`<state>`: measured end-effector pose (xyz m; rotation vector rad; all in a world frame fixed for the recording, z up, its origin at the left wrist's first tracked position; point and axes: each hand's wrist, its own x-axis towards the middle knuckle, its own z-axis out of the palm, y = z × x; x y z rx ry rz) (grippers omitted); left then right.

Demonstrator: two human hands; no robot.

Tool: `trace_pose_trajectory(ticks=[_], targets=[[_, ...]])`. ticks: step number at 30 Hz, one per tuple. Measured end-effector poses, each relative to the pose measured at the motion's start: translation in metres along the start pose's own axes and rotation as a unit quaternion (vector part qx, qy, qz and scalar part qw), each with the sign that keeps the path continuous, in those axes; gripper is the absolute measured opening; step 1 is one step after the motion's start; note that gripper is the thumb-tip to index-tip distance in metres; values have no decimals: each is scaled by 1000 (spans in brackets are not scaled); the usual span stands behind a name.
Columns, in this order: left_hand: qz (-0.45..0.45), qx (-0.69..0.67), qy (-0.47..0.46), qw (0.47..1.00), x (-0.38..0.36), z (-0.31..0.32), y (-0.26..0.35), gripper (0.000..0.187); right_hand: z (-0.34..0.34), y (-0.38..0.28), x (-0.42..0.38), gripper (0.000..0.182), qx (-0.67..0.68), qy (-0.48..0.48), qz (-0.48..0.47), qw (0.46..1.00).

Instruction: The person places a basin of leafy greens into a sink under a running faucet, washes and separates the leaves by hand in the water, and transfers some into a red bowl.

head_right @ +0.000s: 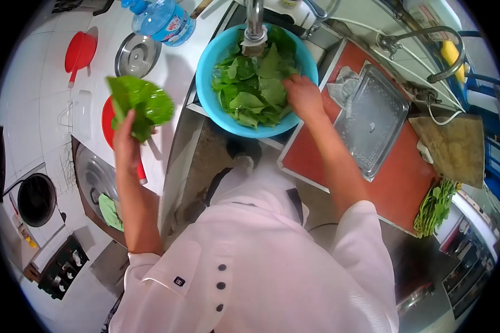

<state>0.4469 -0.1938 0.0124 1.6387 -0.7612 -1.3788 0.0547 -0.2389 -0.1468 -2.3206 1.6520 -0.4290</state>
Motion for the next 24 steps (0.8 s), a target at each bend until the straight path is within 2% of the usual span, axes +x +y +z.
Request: trace_pose_trajectory(ticks=[2, 5, 6, 8, 10, 11, 12, 14, 15, 16, 17, 18, 20, 22, 23, 24], targets=[[59, 77, 79, 992, -20, -19, 24, 41, 20, 11, 6, 26, -78, -82, -3, 994], [157, 248, 147, 945, -20, -70, 17, 43, 20, 17, 9, 23, -69, -92, -12, 993], [142, 313, 180, 922, -17, -86, 10, 47, 19, 17, 10, 23, -57, -99, -10, 993], [110, 391, 182, 895, -17, -87, 10, 60, 6, 12, 14, 16, -44, -85, -43, 994], [99, 594, 184, 777, 6, -104, -22, 75, -12, -2, 16, 15, -41, -89, -25, 995], [23, 657, 188, 730, 7, -98, -32, 83, -19, -5, 18, 16, -43, -92, 2, 995], [27, 655, 187, 732, 10, -95, -38, 83, -23, -5, 20, 16, -47, -90, 3, 995], [80, 694, 200, 687, 17, -86, -51, 80, -31, -8, 19, 18, 26, -41, 51, 998], [73, 636, 179, 747, 24, -87, -59, 70, -34, -11, 18, 18, 21, -42, 55, 997], [73, 633, 175, 750, 31, -90, -71, 70, -40, -18, 18, 18, 134, -17, 131, 982], [1, 583, 136, 801, 41, -91, -79, 66, -44, -23, 22, 19, 244, 14, 201, 949], [-68, 528, 94, 842, 51, -94, -84, 62, -43, -23, 26, 19, 239, 21, 202, 950], [-56, 508, 71, 856, 54, -87, -69, 60, -33, -24, 25, 23, 472, 35, 317, 822], [-37, 533, 73, 842, 50, -79, -49, 59, -21, -21, 23, 23, 624, 41, 371, 686], [26, 628, 182, 757, 53, -74, -53, 51, -16, -23, 22, 22, 667, 48, 383, 637], [29, 629, 176, 757, 53, -72, -56, 51, -12, -26, 21, 20, 708, 54, 394, 584]])
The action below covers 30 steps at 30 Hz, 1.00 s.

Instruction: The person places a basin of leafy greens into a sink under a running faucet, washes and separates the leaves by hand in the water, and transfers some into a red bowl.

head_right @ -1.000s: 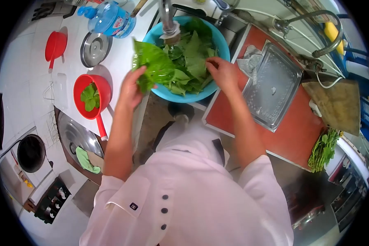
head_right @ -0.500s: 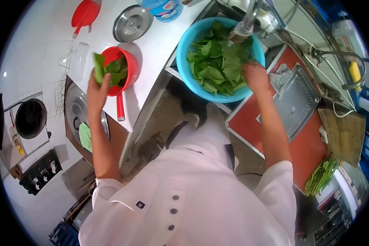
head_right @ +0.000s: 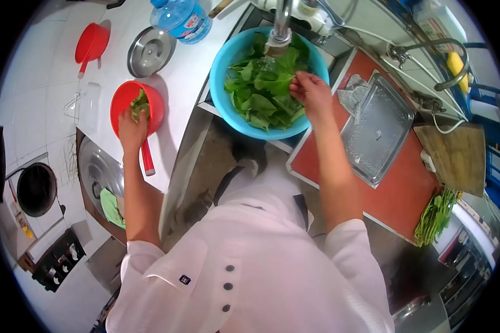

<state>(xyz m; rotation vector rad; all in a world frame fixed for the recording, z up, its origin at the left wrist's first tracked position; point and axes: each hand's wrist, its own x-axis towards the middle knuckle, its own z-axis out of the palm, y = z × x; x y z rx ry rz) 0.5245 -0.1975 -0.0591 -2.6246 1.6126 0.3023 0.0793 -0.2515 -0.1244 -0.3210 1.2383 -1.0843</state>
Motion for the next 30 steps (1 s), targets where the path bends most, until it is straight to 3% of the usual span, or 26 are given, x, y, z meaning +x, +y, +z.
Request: trace_pose_trajectory(ticks=[2, 3, 4, 5, 6, 8, 9, 10, 12, 13, 15, 17, 19, 21, 24, 25, 27, 30], targets=[[101, -128, 147, 975, -20, -25, 30, 42, 5, 5, -4, 18, 25, -13, 16, 999], [116, -316, 97, 937, -15, -2, 30, 36, 7, 10, -4, 16, 55, -26, 27, 998], [14, -420, -29, 907, -35, -6, 64, 34, 8, 15, -4, 15, 85, -39, 39, 995], [26, -508, -162, 845, -48, -4, 90, 39, 10, 19, -4, 13, 101, -50, 49, 992], [-6, -606, -272, 748, -61, 8, 117, 42, 13, 23, -5, 13, 102, -51, 49, 992], [-34, -628, -334, 702, -77, 22, 173, 45, 19, 29, -10, 12, 139, -69, 63, 986], [-72, -672, -361, 643, -80, 32, 197, 42, 22, 31, -13, 13, 137, -75, 70, 985], [-73, -673, -360, 642, -77, 44, 214, 42, 24, 33, -16, 13, 135, -76, 71, 985], [-149, -754, -414, 488, -66, 66, 237, 36, 26, 37, -20, 16, 111, -94, 64, 987], [-150, -754, -415, 487, -64, 73, 240, 36, 25, 38, -20, 21, 81, -104, 49, 990], [-92, -749, -360, 549, -61, 84, 250, 27, 36, 23, -30, 24, 19, -74, 26, 997], [-58, -733, -353, 578, -63, 89, 257, 24, 40, 21, -25, 31, -105, -50, -28, 993], [-23, -715, -346, 607, -68, 92, 263, 21, 38, 23, -10, 31, -135, -35, -41, 989], [-10, -700, -253, 668, -73, 86, 271, 11, 34, 23, 8, 28, -234, -29, -72, 969], [-48, -674, -259, 691, -69, 78, 268, 14, 36, 14, 15, 28, -197, -2, -57, 979], [-49, -673, -259, 691, -63, 80, 263, 14, 34, 19, 19, 28, -197, -1, -56, 979], [-111, -675, -353, 638, -50, 88, 257, 13, 32, 28, 26, 27, -244, -21, -168, 955], [-121, -712, -308, 619, -43, 103, 262, 15, 40, 22, 14, 25, -260, -79, -147, 951]])
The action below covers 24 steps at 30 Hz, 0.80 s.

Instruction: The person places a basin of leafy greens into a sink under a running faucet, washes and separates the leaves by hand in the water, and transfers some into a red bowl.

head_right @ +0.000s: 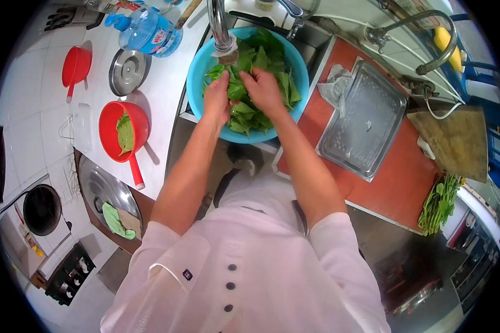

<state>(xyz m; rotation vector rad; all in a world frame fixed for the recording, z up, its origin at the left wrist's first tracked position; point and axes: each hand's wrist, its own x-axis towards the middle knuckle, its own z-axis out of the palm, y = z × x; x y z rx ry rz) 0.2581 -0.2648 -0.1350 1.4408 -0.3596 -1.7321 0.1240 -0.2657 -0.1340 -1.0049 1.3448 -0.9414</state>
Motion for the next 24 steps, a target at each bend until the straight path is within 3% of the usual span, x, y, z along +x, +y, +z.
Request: trace_pose_trajectory(ticks=[4, 6, 8, 10, 11, 12, 13, 14, 16, 18, 20, 22, 24], targets=[[68, -38, 5, 997, 3, -2, 5, 22, -4, 12, 2, 24, 75, -14, 27, 997], [151, 165, 83, 971, -6, -2, 7, 33, -8, 7, 2, 26, 91, 62, -6, 994], [190, 199, 76, 958, -15, 1, 3, 37, -9, -1, 4, 28, 63, 54, -19, 996], [229, 232, 70, 943, -24, 13, -1, 43, -10, -12, 1, 21, -117, 50, 6, 992], [198, 147, -6, 969, -28, 23, -2, 40, -6, -12, -2, 21, -117, 49, 5, 992], [164, 60, -83, 981, -32, 31, -1, 38, 2, -10, -6, 19, -148, 36, -72, 986], [101, -2, -59, 993, -30, 35, -2, 32, 9, -11, -10, 17, -178, 23, -149, 972], [101, -3, -60, 993, -21, 32, -2, 32, 15, -12, -14, 17, -179, 23, -149, 972], [-37, -186, -90, 978, -8, 25, 4, 29, 24, -16, -22, 16, -271, 37, -237, 932], [-42, -210, -64, 975, -8, 20, 9, 30, 20, -20, -30, 23, -292, 26, -276, 915], [-154, -264, -62, 950, -16, 11, 21, 25, 16, -21, -52, 28, -345, -46, -344, 872], [-149, -235, -53, 959, -2, -8, 7, 25, 3, -16, -67, 31, -320, -83, -315, 890], [-129, -222, -122, 959, 20, -37, -18, 26, -7, -11, -74, 35, -263, -160, -256, 916]])
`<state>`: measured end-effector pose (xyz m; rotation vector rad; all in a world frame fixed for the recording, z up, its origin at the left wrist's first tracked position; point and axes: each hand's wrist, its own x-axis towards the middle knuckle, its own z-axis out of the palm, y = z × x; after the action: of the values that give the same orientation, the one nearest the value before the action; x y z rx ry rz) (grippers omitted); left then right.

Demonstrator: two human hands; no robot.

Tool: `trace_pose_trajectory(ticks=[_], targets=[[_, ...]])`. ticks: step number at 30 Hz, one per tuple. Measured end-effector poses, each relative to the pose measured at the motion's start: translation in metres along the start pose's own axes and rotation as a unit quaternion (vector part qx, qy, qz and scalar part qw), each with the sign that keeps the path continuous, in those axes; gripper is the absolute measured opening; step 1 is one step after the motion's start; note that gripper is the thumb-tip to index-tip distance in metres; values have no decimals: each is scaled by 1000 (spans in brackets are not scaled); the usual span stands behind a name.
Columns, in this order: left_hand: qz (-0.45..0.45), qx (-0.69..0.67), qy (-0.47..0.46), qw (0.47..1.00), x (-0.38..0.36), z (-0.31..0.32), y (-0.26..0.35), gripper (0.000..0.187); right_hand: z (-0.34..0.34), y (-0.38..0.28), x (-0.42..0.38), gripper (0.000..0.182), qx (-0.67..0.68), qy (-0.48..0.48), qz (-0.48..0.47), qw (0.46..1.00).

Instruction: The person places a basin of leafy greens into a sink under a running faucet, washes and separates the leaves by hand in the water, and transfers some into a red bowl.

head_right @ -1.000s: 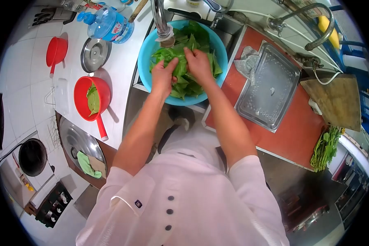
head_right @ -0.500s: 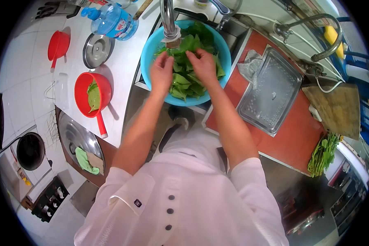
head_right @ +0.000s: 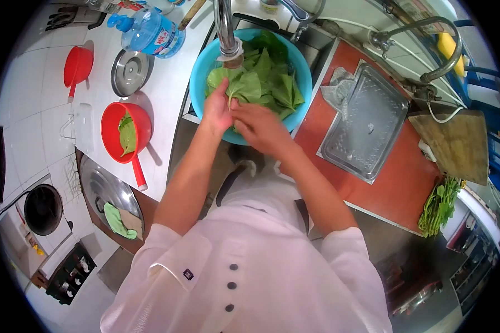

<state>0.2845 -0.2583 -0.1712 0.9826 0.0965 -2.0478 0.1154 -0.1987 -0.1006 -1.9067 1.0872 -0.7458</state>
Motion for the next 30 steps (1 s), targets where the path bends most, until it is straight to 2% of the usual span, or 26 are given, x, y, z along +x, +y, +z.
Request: trace_pose_trajectory(ticks=[1, 3, 4, 6, 7, 8, 9, 10, 13, 15, 17, 22, 24, 25, 26, 27, 28, 30], targets=[[0, 8, -23, 1000, -4, 4, 1, 27, -2, 1, 0, 35, 1, 1, 3, 1000], [41, 89, -13, 995, -12, 14, -5, 22, -11, 7, 4, 37, 12, 167, 169, 971], [40, 91, -15, 995, -19, 28, -5, 22, -13, 13, 10, 37, 11, 169, 170, 971], [37, 146, -14, 988, -32, 50, -8, 24, -14, 26, 27, 38, 211, 222, 270, 913], [36, 148, -16, 988, -32, 54, -11, 24, -5, 49, 29, 41, 84, 253, 193, 944], [36, 151, -28, 987, -32, 57, -14, 23, -10, 51, 35, 41, 83, 255, 193, 944], [36, 154, -40, 987, -33, 58, -16, 21, -15, 53, 38, 40, 243, 200, 266, 911], [35, 155, -41, 986, -34, 59, -16, 21, -18, 51, 40, 39, 395, 138, 329, 846], [38, 195, -53, 979, -38, 60, -13, 24, -13, 55, 42, 36, 405, 165, 315, 842], [84, 180, -24, 980, -38, 58, -12, 20, -5, 60, 40, 34, 396, 182, 304, 847], [84, 188, -3, 979, -31, 43, -8, 17, -2, 57, 37, 30, 434, 248, 287, 817], [110, 173, 44, 978, -37, 47, -13, 8, 1, 50, 31, 29, 436, 258, 313, 803], [99, 192, 92, 972, -31, 40, -11, 8, 0, 49, 29, 30, 426, 259, 322, 805], [99, 192, 91, 972, -31, 43, -7, 8, -1, 48, 29, 31, 451, 280, 321, 784], [102, 149, 98, 979, -30, 47, -4, 9, -1, 47, 27, 32, 476, 301, 320, 761], [104, 105, 104, 983, -29, 52, -1, 10, -3, 46, 25, 32, 476, 302, 320, 761], [103, 106, 104, 984, -29, 57, 2, 10, -6, 45, 22, 32, 474, 297, 336, 758], [91, 107, 35, 989, -27, 69, 9, 15, -9, 46, 17, 31, 471, 291, 352, 755]])
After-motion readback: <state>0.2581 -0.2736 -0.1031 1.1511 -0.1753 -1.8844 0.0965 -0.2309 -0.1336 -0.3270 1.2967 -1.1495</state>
